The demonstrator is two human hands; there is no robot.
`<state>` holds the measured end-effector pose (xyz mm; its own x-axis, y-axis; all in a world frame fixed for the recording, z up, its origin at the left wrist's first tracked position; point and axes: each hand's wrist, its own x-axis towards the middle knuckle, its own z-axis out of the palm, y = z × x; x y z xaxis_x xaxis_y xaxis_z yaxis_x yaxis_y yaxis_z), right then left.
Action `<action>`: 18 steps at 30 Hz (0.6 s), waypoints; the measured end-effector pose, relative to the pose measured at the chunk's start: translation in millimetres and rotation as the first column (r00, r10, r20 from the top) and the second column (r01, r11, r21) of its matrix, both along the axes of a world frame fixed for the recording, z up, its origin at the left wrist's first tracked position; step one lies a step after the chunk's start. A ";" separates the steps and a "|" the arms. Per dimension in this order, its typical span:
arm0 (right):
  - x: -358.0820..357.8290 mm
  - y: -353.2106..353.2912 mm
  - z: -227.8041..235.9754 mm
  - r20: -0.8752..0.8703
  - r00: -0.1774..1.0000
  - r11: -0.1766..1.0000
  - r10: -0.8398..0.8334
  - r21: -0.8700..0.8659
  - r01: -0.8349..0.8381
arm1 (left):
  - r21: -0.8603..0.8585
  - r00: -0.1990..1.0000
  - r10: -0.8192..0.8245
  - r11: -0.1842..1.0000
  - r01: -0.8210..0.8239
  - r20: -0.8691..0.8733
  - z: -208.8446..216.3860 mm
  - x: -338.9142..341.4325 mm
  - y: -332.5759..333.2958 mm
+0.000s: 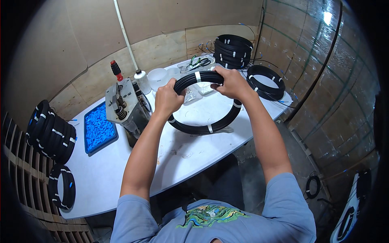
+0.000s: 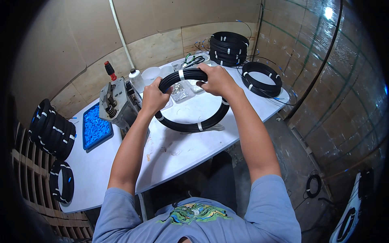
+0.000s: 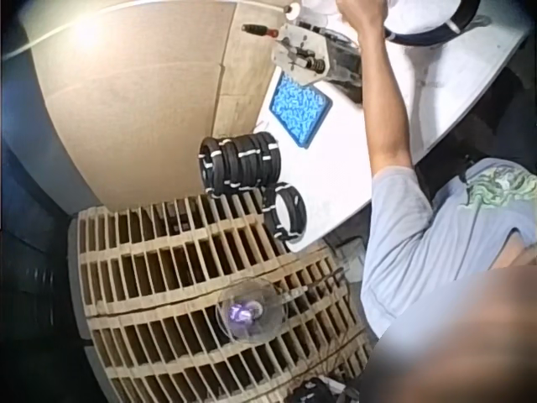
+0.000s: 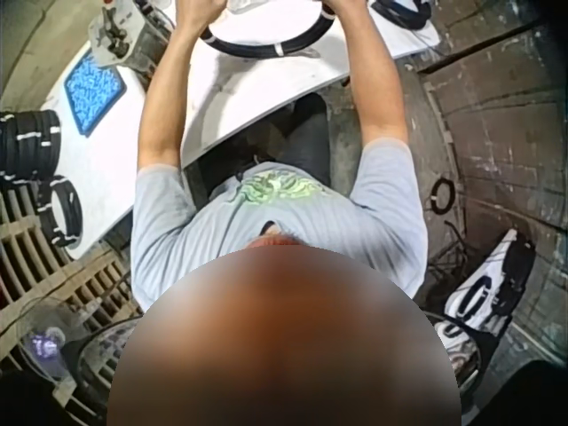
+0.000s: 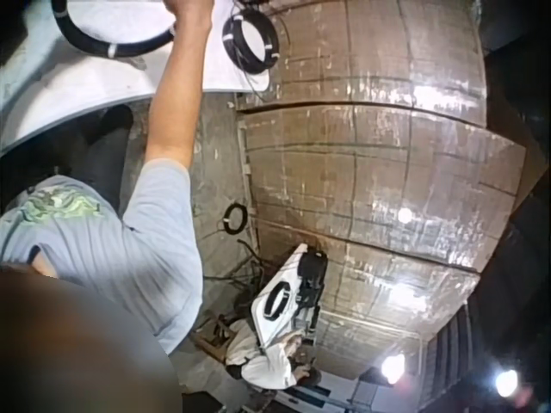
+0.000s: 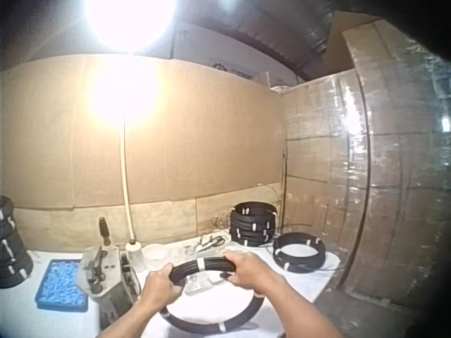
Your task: Bundling a black wire coil using white tape.
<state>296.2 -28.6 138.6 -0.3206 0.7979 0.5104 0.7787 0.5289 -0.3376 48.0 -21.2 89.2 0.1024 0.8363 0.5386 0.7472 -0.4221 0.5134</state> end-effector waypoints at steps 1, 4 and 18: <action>4.4 0.4 -2.6 0.001 1.000 1.000 -0.001 0.003 0.001 | 0.027 0.999 0.044 0.999 -0.044 0.003 -1.0 -0.2 1.2; 15.9 2.5 -17.8 -0.132 0.991 0.997 0.004 -0.075 -0.014 | 0.018 0.995 -0.037 0.999 0.035 0.088 -2.3 -5.5 0.7; 28.7 1.3 -36.1 -0.264 0.964 0.999 0.027 -0.013 -0.031 | -0.100 0.989 -0.112 0.988 0.122 0.097 -3.1 -9.8 -1.7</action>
<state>324.9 -27.3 102.4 -0.1997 0.7995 0.5665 0.6455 0.5423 -0.5378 38.2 -22.9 86.1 0.1575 0.8740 0.4598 0.6439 -0.4439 0.6232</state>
